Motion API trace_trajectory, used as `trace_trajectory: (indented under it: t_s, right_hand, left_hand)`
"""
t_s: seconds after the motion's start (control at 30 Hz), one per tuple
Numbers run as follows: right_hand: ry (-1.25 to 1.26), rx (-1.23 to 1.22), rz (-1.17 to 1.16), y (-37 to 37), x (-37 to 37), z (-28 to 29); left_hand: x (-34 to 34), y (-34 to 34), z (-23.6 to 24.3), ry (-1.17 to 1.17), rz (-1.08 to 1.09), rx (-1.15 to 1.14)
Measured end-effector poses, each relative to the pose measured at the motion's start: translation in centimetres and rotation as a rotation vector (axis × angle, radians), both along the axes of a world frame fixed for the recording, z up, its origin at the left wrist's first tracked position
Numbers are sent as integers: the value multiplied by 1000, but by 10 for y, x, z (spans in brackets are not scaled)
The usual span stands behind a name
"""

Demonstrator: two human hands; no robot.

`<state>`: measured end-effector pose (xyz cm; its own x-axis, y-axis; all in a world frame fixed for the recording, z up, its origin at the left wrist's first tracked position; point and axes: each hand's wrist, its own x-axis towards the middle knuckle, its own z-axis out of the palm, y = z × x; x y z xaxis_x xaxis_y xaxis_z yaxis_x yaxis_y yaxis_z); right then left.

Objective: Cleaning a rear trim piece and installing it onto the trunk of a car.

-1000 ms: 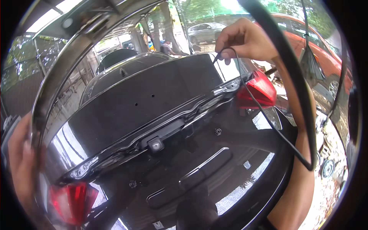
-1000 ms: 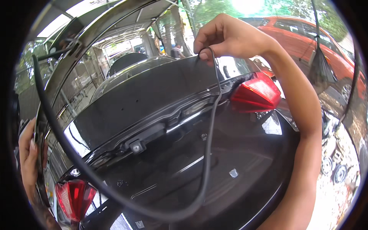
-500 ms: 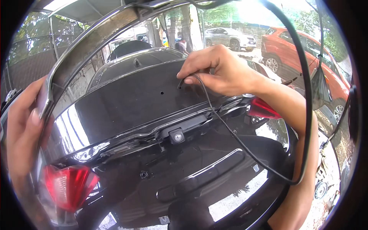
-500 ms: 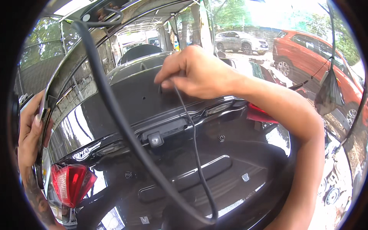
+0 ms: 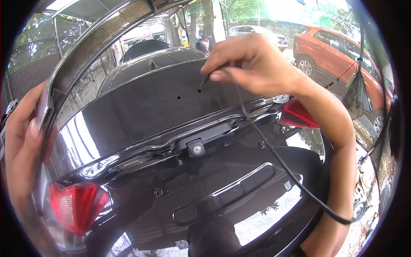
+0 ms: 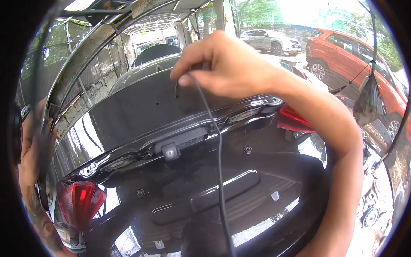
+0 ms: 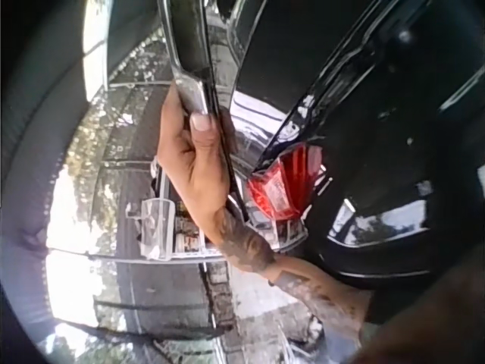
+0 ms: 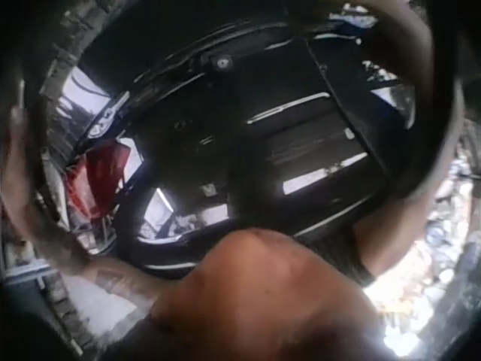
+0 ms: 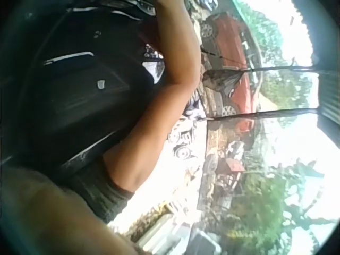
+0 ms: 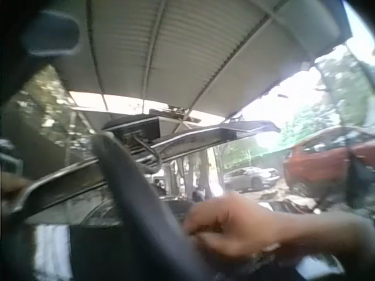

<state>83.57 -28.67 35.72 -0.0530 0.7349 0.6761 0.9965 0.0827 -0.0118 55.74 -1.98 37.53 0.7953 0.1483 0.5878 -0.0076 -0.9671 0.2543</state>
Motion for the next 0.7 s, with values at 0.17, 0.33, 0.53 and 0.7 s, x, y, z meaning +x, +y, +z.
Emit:
trace_trajectory:
  t_s: [0.17,0.33,0.53,0.7]
  right_hand:
    - [324,-591,50,-49,-19,23]
    - [345,-1198,103,-67,-20,14]
    - [179,-1266,206,-55,-44,-5]
    - [200,-1240,347,-46,-52,-18]
  left_hand:
    - [1,1,2,9,-26,-24]
    - [7,-11,3,-62,-85,-77]
    - [17,-9,-1,-130,-221,-92]
    - [16,-2,-3,-155,-200,-54]
